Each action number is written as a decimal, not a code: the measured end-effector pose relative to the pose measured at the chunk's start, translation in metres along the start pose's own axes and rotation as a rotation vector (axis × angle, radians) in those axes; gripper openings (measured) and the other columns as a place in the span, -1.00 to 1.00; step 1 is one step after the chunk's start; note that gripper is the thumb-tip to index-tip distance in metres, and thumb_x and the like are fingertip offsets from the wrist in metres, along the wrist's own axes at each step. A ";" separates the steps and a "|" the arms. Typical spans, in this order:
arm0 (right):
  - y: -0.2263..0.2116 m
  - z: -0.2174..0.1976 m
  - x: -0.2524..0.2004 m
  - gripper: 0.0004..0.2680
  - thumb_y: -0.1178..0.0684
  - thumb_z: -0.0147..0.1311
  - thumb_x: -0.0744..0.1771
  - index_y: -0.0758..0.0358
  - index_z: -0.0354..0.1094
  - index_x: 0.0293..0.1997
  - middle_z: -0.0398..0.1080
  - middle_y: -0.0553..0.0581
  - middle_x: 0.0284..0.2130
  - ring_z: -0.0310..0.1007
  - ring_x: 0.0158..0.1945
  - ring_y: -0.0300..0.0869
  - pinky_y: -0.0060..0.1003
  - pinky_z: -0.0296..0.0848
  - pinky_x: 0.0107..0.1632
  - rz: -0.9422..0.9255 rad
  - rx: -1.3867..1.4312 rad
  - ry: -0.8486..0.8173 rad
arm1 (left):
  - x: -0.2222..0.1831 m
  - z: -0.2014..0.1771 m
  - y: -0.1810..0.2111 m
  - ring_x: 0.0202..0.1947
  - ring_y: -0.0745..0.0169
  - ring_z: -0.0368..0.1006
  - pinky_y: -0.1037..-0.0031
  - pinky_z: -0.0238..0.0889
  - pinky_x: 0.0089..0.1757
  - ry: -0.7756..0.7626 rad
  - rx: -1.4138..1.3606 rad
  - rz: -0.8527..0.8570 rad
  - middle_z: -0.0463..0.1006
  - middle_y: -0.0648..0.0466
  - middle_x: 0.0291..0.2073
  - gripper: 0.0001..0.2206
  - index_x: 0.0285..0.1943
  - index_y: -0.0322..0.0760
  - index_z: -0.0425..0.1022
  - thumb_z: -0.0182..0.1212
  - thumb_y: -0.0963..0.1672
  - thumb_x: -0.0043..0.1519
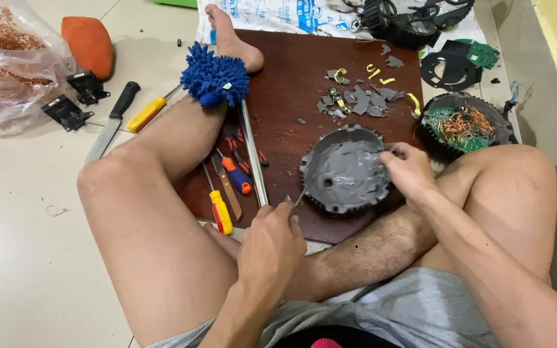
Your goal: Disassembling and cleaning a motor housing using a screwdriver and a cloth while sitting on the floor.
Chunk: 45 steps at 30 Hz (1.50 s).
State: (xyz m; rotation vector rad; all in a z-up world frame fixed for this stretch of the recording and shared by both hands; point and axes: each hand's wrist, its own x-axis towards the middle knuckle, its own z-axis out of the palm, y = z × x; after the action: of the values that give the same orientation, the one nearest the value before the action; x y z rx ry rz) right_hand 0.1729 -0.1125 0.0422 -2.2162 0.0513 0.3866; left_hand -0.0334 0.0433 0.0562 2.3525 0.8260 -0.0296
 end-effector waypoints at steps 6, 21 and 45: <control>0.024 0.007 0.023 -0.57 -0.16 0.11 0.33 0.01 0.36 0.39 0.31 0.44 0.31 0.17 0.43 0.37 0.15 0.18 0.36 -0.002 0.025 0.054 | 0.014 0.001 0.015 -0.14 -0.19 0.68 0.06 0.58 -0.16 -0.141 0.251 0.017 0.68 -0.02 -0.27 -0.74 0.06 0.10 0.70 0.10 -0.07 0.30; 0.005 0.007 -0.004 -0.60 -0.15 -0.20 0.44 0.05 0.24 0.48 0.43 0.47 0.20 0.37 0.31 0.32 0.27 0.37 0.26 -0.039 -0.342 0.030 | 0.032 0.010 0.045 -0.22 -0.22 0.67 -0.06 0.55 -0.28 -0.213 0.285 0.106 0.66 -0.22 -0.45 -0.84 -0.27 -0.38 0.71 0.18 -0.25 0.18; 0.031 0.004 0.050 -0.54 0.00 -0.23 0.41 0.10 0.05 0.58 0.29 0.59 0.32 0.27 0.38 0.40 0.35 0.30 0.32 -0.005 -0.406 -0.059 | 0.058 0.015 0.047 -0.16 -0.21 0.67 -0.05 0.55 -0.24 -0.153 0.444 0.240 0.68 -0.12 -0.39 -0.87 -0.24 -0.38 0.69 0.20 -0.26 0.21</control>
State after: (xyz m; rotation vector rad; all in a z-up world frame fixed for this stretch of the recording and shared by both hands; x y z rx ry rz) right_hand 0.2144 -0.1245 0.0015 -2.6017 -0.0711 0.4935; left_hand 0.0427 0.0391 0.0581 2.8073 0.4932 -0.3170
